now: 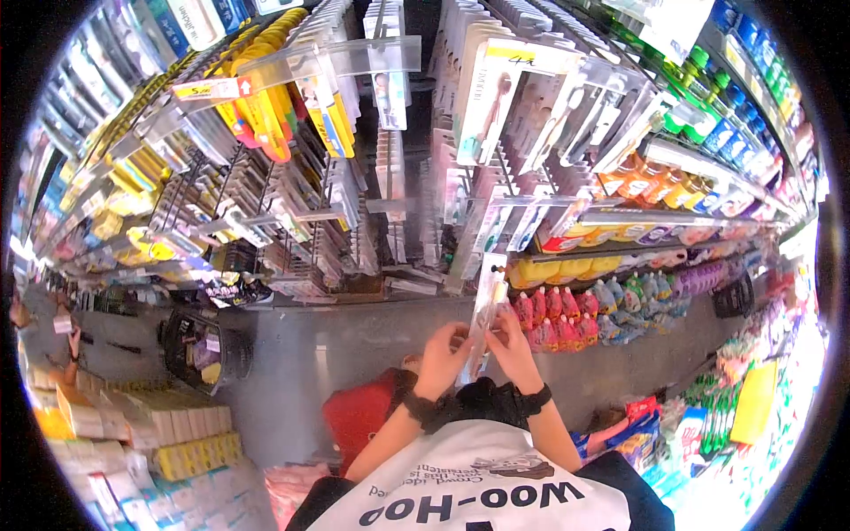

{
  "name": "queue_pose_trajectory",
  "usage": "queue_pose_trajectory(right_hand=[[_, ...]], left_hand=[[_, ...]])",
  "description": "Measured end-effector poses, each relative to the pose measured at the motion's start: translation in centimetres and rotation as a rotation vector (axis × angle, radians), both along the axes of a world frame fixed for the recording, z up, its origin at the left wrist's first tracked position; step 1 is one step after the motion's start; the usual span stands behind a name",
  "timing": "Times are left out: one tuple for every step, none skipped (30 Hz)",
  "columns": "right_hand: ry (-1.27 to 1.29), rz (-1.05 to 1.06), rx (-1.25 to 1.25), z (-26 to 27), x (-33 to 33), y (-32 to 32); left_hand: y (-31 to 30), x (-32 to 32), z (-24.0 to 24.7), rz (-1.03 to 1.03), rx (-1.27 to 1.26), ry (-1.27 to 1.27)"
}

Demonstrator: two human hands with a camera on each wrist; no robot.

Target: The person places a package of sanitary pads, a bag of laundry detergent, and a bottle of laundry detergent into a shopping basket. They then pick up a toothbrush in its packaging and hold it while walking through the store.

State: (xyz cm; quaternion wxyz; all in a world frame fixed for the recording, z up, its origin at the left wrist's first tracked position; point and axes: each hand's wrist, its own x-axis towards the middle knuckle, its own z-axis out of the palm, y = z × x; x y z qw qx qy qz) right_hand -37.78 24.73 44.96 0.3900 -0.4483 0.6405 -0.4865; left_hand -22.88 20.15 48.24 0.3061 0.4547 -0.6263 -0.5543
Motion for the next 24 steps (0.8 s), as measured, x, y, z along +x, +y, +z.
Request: queue_pose_trajectory(right_hand=[[0.044,-0.004,0.006,-0.2,-0.9,0.7],[0.086,-0.007,0.013,-0.3,-1.7,1.3],[0.082,0.017,0.01,-0.2,-2.3,1.9],[0.061,0.033,0.029,0.2,-3.0,2.5],[0.042,0.048,0.049,0.5,-3.6,3.0],[0.039,0.074,0.049,0.4,-4.1,3.3],[0.02,0.12,0.093,0.4,-4.5,3.6],[0.0,0.168,0.138,0.3,-4.8,3.8],[-0.005,0.198,0.138,0.4,-4.7,3.9],[0.019,0.249,0.107,0.5,-4.6,3.8],[0.045,0.299,0.074,0.6,-4.4,3.8],[0.042,0.326,0.069,0.7,-4.1,3.7],[0.02,0.38,0.053,0.7,-3.8,3.5],[-0.001,0.432,0.037,0.7,-3.4,3.4],[-0.003,0.453,0.03,0.3,-3.2,3.3],[0.037,0.461,0.011,-0.5,-2.9,3.2],[0.077,0.464,-0.008,-1.1,-2.6,3.2],[0.077,0.475,-0.01,-1.2,-2.3,3.1],[0.056,0.485,-0.001,-1.1,-2.0,3.1],[0.039,0.495,0.01,-1.0,-1.8,3.1],[0.046,0.501,0.013,-0.6,-1.6,3.2],[0.069,0.519,0.001,0.0,-1.3,3.2],[0.093,0.536,-0.012,0.4,-1.1,3.1],[0.103,0.541,-0.016,0.5,-0.8,3.0]], left_hand=[[0.9,-0.8,-0.6,0.017,0.014,0.014],[1.8,-1.5,-1.0,0.034,0.028,0.027],[2.7,-2.2,-0.5,0.058,0.045,0.006],[3.5,-2.9,-0.6,0.084,0.043,0.002],[4.3,-3.4,-0.7,0.101,0.067,0.035],[5.2,-3.9,-0.9,0.119,0.092,0.068],[5.9,-4.1,-1.6,0.132,0.07,0.039],[6.6,-4.3,-1.3,0.162,0.069,0.034],[7.4,-4.2,-0.7,0.194,0.064,0.041],[8.2,-4.2,-0.4,0.227,0.057,0.048],[8.8,-4.0,-0.4,0.256,0.055,0.044],[9.2,-3.7,-0.4,0.287,0.053,0.021],[9.6,-3.4,-0.3,0.317,0.048,-0.002],[9.9,-3.2,0.0,0.34,0.041,-0.005],[10.2,-3.0,0.3,0.377,0.032,0.003],[10.5,-2.8,0.6,0.412,0.025,0.012],[10.6,-2.6,0.6,0.427,0.02,0.011],[10.9,-2.4,0.6,0.442,0.033,0.031],[11.2,-2.3,0.5,0.455,0.05,0.055],[11.4,-2.2,0.2,0.462,0.055,0.062],[11.5,-2.0,-0.1,0.471,0.018,0.029],[11.4,-1.7,-0.3,0.48,-0.022,-0.002],[11.5,-1.6,-0.4,0.493,-0.066,-0.015],[11.4,-1.4,-0.2,0.498,-0.071,-0.006]])
